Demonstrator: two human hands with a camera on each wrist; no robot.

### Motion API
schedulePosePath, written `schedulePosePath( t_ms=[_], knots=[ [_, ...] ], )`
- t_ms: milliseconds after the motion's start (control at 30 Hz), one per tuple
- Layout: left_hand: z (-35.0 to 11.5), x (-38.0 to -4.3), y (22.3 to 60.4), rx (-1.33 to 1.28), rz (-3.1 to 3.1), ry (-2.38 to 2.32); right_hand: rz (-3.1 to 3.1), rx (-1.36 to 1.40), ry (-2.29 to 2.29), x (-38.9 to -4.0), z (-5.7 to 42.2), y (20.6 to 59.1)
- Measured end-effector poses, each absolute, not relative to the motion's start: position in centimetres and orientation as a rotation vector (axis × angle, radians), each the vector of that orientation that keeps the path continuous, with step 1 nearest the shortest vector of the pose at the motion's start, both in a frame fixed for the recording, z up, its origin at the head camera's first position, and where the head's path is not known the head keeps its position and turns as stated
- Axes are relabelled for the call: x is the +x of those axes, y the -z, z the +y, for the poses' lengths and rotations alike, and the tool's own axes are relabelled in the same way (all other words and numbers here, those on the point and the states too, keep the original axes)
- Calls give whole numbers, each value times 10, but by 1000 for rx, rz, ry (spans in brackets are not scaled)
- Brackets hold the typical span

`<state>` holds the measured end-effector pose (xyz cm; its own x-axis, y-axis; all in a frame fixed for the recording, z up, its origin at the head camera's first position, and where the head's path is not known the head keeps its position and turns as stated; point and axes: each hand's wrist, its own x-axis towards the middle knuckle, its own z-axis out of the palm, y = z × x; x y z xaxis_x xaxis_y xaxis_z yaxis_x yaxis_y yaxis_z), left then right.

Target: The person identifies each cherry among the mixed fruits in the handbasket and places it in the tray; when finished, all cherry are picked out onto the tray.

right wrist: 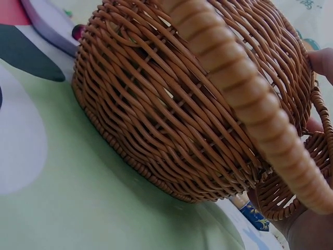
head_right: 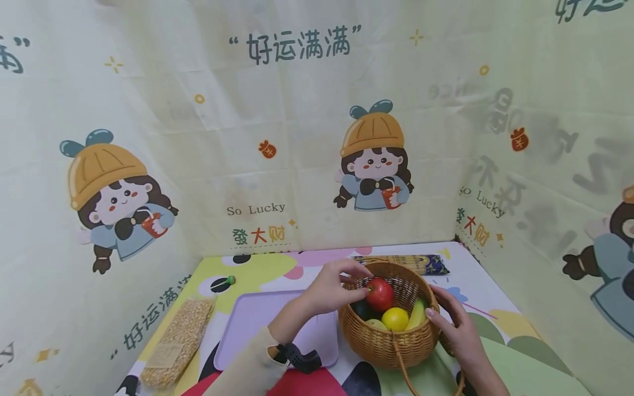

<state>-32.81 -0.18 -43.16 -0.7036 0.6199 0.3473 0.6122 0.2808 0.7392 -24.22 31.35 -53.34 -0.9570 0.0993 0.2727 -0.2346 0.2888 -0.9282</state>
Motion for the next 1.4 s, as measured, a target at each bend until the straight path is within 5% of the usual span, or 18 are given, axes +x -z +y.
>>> schedulePosePath(
  t_ms=[867,1400],
  knots=[
    [102,-321,444,1403,2386,-607,-2284,120,-1730,-240,316,535],
    [111,-329,452,1378,2228,-522,-2275,110,-1724,-238,312,532]
  ],
)
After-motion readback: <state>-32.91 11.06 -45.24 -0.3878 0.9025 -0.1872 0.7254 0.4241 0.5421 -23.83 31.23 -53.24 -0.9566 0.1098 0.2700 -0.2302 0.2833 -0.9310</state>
